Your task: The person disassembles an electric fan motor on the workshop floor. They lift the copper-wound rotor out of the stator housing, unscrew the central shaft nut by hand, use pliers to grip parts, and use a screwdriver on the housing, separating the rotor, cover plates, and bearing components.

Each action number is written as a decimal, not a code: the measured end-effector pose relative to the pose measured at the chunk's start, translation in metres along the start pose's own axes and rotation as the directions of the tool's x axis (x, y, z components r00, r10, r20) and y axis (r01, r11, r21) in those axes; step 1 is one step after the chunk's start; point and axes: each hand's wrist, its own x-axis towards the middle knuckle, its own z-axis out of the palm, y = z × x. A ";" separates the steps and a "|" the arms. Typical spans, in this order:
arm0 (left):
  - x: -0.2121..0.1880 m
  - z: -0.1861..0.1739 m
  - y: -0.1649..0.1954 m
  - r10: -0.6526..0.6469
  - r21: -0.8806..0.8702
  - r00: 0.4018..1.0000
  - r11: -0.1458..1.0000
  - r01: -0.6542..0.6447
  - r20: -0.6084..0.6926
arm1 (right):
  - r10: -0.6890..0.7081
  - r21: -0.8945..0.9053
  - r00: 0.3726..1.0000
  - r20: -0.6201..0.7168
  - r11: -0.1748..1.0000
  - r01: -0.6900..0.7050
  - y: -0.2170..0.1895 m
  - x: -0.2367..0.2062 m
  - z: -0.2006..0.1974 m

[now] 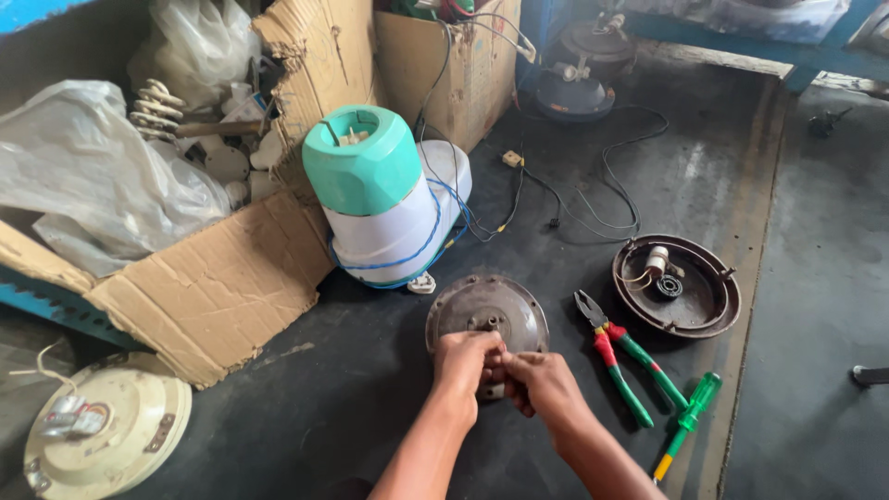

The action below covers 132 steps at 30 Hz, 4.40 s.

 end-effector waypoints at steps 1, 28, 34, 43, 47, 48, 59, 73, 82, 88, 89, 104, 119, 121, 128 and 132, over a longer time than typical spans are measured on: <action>0.001 0.003 -0.001 -0.016 -0.004 1.000 1.000 0.016 -0.008 | -0.041 -0.052 0.999 0.005 0.998 0.041 0.001 0.000 0.001; -0.014 0.004 0.003 -0.027 0.070 1.000 0.997 0.027 0.010 | -0.210 -0.212 0.923 -0.323 0.966 0.146 -0.012 0.005 -0.015; -0.016 0.016 0.007 0.147 0.256 0.983 0.960 -0.114 -0.114 | -0.358 -0.358 0.857 -0.372 0.907 0.223 0.001 0.008 -0.020; -0.014 0.018 0.010 0.098 0.072 0.993 0.993 -0.092 -0.073 | -0.368 -0.316 0.868 -0.333 0.911 0.265 -0.008 -0.003 -0.012; -0.015 0.018 0.012 0.110 0.105 0.991 0.989 -0.102 -0.071 | -0.853 -0.845 0.520 -0.044 0.309 0.436 -0.019 -0.014 -0.006; -0.016 0.018 0.013 0.124 0.117 0.990 0.986 -0.116 -0.061 | -0.847 -0.859 0.532 -0.005 0.276 0.431 -0.022 -0.014 -0.007; -0.019 0.007 0.026 0.681 0.660 0.732 0.534 -0.529 0.037 | -0.715 -0.730 0.682 -0.152 0.546 0.410 -0.002 0.005 -0.011; 0.001 -0.005 0.015 0.677 0.512 0.658 0.458 -0.727 0.330 | 0.310 0.658 0.911 0.273 0.631 -0.412 0.019 0.039 -0.034; -0.019 0.000 0.021 0.746 0.530 0.502 0.237 -0.814 0.437 | 0.321 0.560 0.929 0.185 0.742 -0.368 0.010 0.029 -0.035; 0.003 -0.004 0.014 0.758 0.415 0.534 0.378 -0.828 0.374 | 0.173 0.635 0.976 -0.128 0.771 -0.054 0.002 0.017 -0.021; 0.009 -0.004 0.012 0.749 0.399 0.546 0.400 -0.825 0.376 | 0.147 0.642 0.983 -0.112 0.765 -0.041 0.000 0.016 -0.019; 0.050 -0.003 0.009 0.686 0.290 0.705 0.647 -0.705 0.181 | 0.016 0.647 0.947 -0.320 0.734 0.206 -0.029 0.047 0.009; 0.026 0.008 0.031 0.725 0.528 0.673 0.517 -0.674 0.148 | -0.038 0.523 0.917 -0.396 0.812 0.260 -0.024 0.048 0.006; 0.026 0.005 0.037 0.696 0.419 0.676 0.553 -0.720 0.241 | -0.062 0.527 0.919 -0.390 0.803 0.278 -0.023 0.049 0.005; 0.021 0.000 0.049 0.561 0.473 0.774 0.619 -0.627 0.293 | 0.005 0.519 0.911 -0.412 0.823 0.231 -0.019 0.052 -0.002; 0.017 -0.005 0.050 0.662 0.310 0.587 0.499 -0.809 0.466 | -0.001 0.516 0.909 -0.417 0.823 0.238 -0.015 0.052 -0.001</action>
